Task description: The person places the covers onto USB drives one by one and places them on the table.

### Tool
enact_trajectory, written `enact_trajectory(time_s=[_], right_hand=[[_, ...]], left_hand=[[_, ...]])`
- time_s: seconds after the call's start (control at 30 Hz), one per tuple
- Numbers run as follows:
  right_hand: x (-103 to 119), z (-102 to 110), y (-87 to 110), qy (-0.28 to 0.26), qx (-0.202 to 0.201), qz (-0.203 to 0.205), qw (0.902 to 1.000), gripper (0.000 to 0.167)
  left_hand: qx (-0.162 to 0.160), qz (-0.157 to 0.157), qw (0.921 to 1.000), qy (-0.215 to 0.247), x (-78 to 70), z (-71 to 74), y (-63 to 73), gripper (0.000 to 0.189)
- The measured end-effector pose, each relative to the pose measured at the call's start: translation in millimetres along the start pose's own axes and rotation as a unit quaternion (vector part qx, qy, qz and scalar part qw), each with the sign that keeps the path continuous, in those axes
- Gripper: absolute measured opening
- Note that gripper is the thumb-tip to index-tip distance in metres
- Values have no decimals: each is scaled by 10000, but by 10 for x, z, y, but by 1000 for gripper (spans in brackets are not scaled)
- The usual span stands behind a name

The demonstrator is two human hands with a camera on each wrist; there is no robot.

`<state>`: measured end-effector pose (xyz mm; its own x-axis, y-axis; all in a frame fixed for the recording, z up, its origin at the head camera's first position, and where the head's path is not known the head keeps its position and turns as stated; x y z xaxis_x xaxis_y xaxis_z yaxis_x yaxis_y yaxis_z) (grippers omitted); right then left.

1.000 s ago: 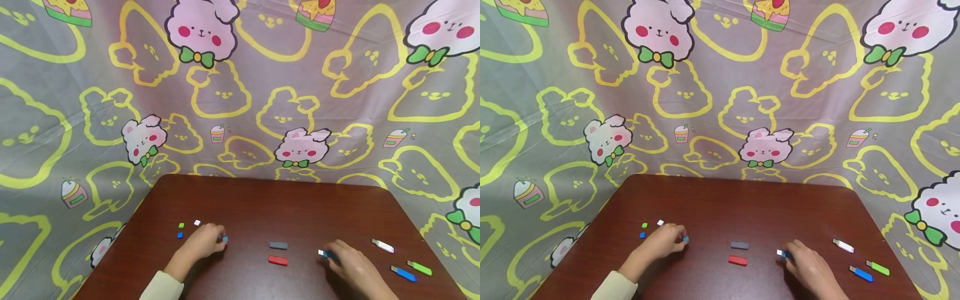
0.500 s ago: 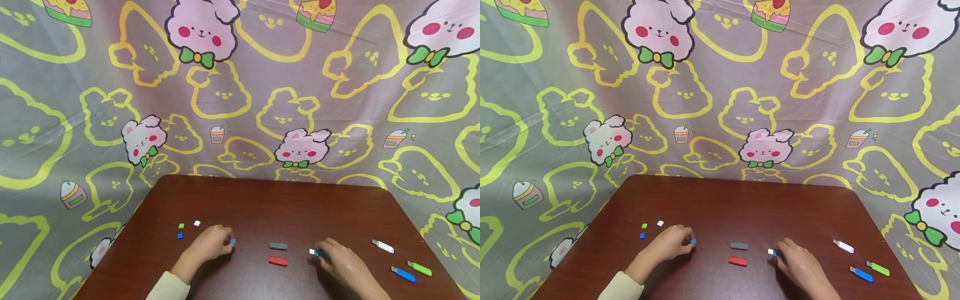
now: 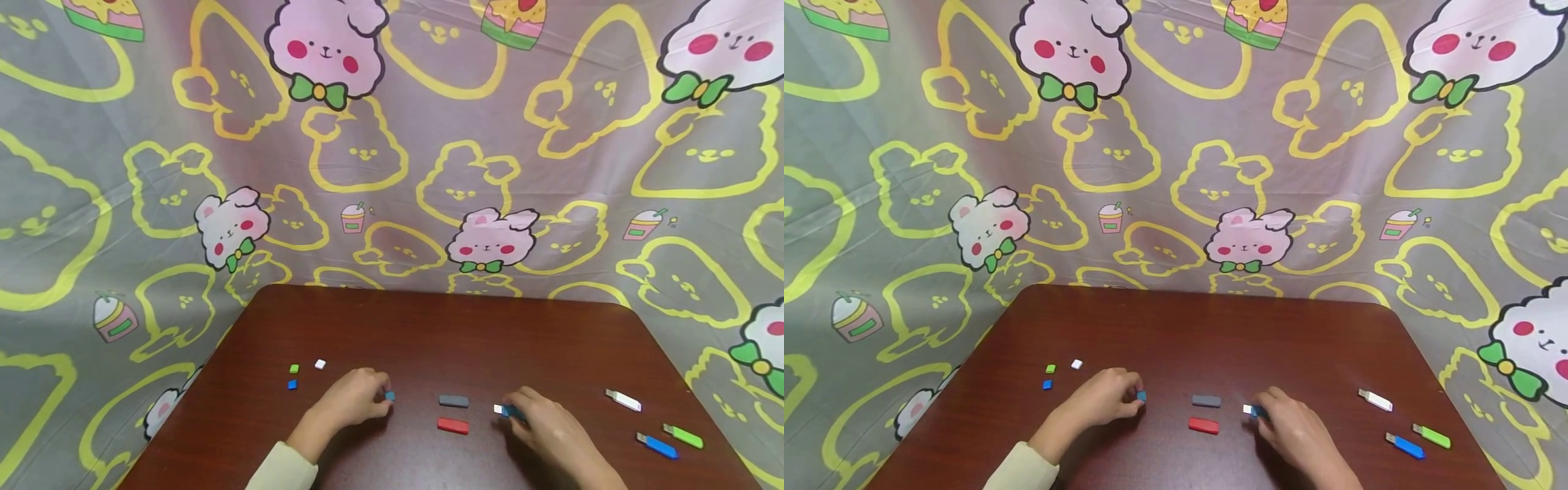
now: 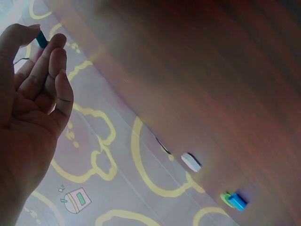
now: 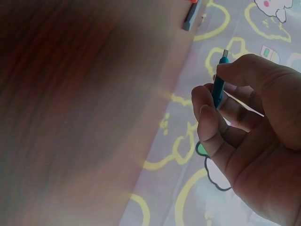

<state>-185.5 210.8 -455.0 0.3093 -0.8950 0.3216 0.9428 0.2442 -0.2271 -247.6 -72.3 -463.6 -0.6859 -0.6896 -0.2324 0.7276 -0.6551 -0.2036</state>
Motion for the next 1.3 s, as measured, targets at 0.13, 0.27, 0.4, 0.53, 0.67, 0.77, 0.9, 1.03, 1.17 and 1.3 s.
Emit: enact_trajectory(time_s=[0.13,0.27,0.4,0.53,0.67,0.77,0.9,1.03,1.17,1.3], right_hand=[[54,-15,-34,12,50,4,10000,24],[108,-19,-57,35,19,164,9999,24],[167,-20,-71,45,-105,376,9992,24],[211,-51,-85,37,-55,365,9993,24],[260,-72,-98,15,-25,417,9991,24],[294,-85,-112,-8,5,458,9990,24],[329,-95,-131,8,27,526,9986,24],[348,-94,-139,35,8,562,9984,24],[359,-94,-141,-6,-1,558,9984,23],[368,-102,-144,-40,25,547,9985,23]], left_hand=[[79,-23,10000,22,-63,-19,-52,16],[149,-46,9999,53,-124,-41,-95,16],[183,-53,9998,82,-163,-65,-130,16],[174,-75,9998,20,-185,-112,-155,17],[179,-118,9998,-11,-221,-136,-171,17],[195,-152,9997,11,-257,-135,-187,18],[180,-215,9996,15,-291,-138,-215,18],[172,-233,9996,5,-311,-145,-231,17],[164,-221,9996,3,-325,-147,-235,17],[124,-248,9996,-14,-346,-140,-243,16]])
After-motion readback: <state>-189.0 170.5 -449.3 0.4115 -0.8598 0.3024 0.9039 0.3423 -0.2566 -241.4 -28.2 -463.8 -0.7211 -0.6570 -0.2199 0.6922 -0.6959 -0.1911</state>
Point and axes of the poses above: each hand's wrist, its own y-axis away from the middle knuckle, its own z-axis out of the back of the hand, x = y × z, the point moved 8 cm from there along -y, towards the middle knuckle, and after that the axes turned 2 degrees about -z, right-handed, at the moved point
